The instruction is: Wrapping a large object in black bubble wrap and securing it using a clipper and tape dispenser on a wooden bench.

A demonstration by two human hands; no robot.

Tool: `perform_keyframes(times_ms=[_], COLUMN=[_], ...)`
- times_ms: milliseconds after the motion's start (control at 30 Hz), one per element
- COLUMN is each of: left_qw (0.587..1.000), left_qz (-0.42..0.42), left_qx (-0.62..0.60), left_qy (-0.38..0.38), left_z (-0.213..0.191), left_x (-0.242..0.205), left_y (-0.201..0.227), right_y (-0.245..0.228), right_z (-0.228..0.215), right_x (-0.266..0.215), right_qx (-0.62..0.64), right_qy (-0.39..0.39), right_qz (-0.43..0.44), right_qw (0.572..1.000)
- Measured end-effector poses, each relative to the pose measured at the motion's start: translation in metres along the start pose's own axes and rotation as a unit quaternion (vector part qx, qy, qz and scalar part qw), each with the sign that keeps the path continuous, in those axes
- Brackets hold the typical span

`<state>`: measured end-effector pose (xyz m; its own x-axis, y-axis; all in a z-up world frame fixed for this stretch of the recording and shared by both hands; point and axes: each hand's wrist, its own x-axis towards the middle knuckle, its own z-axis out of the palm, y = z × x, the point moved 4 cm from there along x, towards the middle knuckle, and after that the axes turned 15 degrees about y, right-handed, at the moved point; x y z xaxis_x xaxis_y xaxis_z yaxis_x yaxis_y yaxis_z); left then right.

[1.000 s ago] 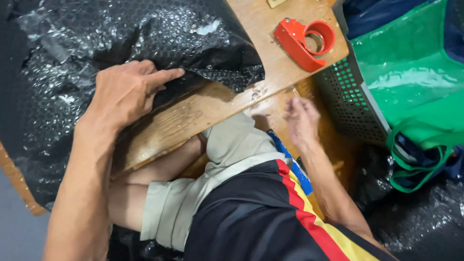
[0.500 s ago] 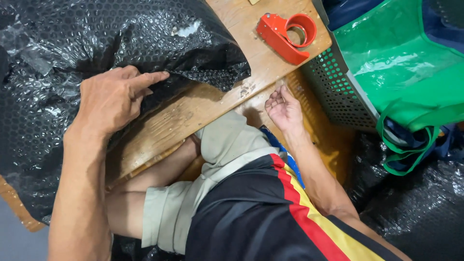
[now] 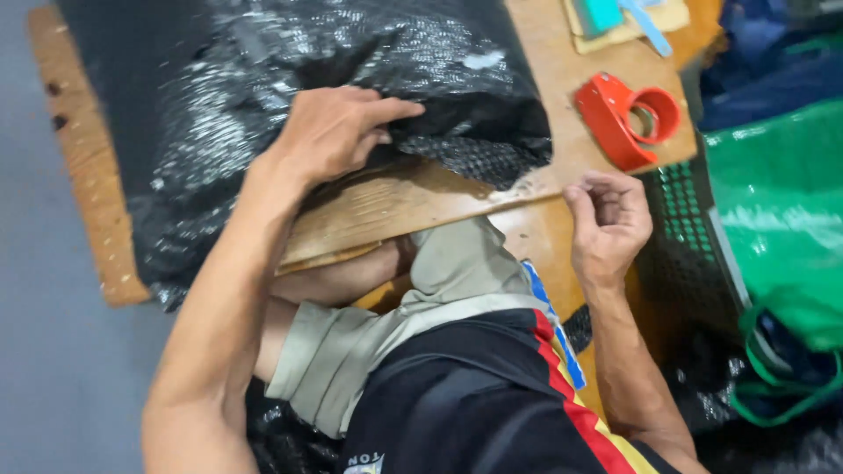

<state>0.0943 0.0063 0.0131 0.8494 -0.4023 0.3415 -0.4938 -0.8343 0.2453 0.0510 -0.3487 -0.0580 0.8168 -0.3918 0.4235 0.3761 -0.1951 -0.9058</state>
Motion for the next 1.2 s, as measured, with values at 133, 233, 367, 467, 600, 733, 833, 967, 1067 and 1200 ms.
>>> perform_keyframes(times_ms=[133, 233, 367, 467, 600, 733, 833, 967, 1067, 1200], left_qw=[0.997, 0.995, 0.990, 0.989, 0.985, 0.981, 0.981, 0.995, 0.999, 0.995], left_qz=[-0.075, -0.102, -0.122, -0.132, -0.154, -0.162, -0.158, -0.085, -0.037, -0.086], left_qx=[-0.022, -0.009, -0.065, -0.070, -0.069, -0.106, -0.116, -0.051, -0.015, -0.039], left_qy=[-0.008, -0.005, -0.014, -0.013, -0.026, -0.016, -0.004, 0.011, 0.018, 0.018], left_z=[0.010, 0.011, 0.014, 0.020, 0.024, 0.015, 0.011, 0.006, 0.005, 0.013], left_x=[-0.002, 0.000, 0.000, 0.004, 0.005, 0.001, 0.002, -0.002, -0.003, -0.008], left_y=[-0.012, -0.016, -0.019, -0.027, -0.030, -0.023, -0.023, -0.003, 0.003, -0.011], right_y=[-0.043, -0.060, -0.058, -0.046, -0.013, -0.024, -0.026, -0.022, -0.020, -0.017], right_z=[0.052, 0.081, 0.119, 0.146, 0.168, 0.163, 0.166, 0.171, 0.179, 0.187], right_x=[0.007, -0.002, -0.037, -0.057, -0.032, -0.004, 0.000, 0.010, 0.024, 0.037], right_qx=[0.053, 0.130, 0.215, 0.215, 0.142, 0.145, 0.173, 0.216, 0.229, 0.255], right_qy=[-0.108, -0.199, -0.319, -0.393, -0.373, -0.286, -0.273, -0.262, -0.262, -0.258], right_qz=[-0.112, -0.127, -0.103, -0.150, -0.268, -0.264, -0.237, -0.172, -0.133, -0.101], right_qw=[0.986, 0.963, 0.918, 0.881, 0.877, 0.910, 0.916, 0.925, 0.928, 0.927])
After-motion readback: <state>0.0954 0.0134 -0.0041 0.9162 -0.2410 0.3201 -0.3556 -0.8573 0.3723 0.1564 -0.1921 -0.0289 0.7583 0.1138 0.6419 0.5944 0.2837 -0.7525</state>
